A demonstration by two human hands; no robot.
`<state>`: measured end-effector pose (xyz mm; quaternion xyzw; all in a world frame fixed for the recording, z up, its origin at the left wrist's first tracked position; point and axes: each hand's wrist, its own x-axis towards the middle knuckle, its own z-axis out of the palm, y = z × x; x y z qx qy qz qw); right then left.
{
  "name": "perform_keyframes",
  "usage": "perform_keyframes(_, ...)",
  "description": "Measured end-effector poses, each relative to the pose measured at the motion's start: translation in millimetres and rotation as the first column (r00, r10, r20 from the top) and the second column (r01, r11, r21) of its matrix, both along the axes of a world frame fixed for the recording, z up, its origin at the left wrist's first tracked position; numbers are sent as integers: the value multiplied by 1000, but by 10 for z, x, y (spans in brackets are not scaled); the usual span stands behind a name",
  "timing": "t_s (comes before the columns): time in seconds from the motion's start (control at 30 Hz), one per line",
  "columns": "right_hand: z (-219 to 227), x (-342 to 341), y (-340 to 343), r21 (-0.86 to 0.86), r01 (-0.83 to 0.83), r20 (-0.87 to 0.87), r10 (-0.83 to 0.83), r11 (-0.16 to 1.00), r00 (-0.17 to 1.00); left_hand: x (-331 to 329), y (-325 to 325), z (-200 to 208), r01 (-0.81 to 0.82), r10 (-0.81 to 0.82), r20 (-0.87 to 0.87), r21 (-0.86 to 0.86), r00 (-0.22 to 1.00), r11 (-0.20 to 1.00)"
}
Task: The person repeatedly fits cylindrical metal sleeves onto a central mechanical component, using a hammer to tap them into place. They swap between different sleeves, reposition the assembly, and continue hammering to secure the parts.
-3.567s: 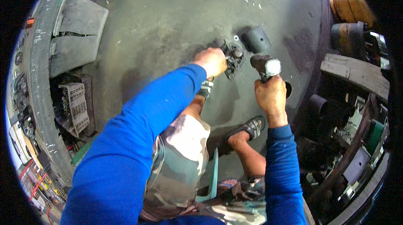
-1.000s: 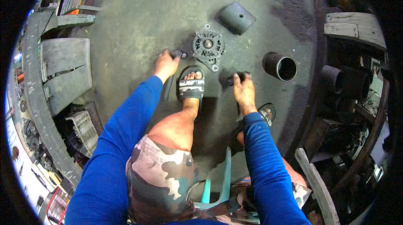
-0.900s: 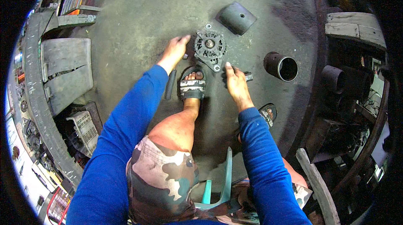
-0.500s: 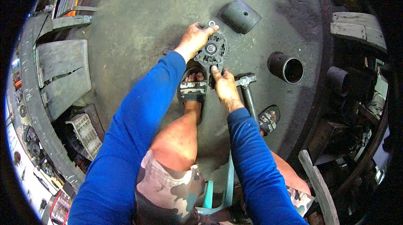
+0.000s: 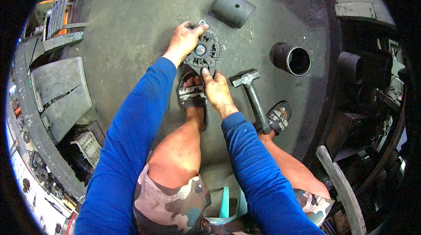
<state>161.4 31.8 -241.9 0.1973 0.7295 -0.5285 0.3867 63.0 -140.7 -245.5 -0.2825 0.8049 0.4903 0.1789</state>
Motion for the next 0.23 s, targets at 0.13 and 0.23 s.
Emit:
perform_keyframes(0.13,-3,-6,0,-23,-76,51,77,997,996,52,17,-147,-93,77,-107,-152,991,984)
perform_keyframes(0.23,8,-101,74,-154,-136,92,151,979,984,264,28,-571,-406,346,-254,-241,903,882)
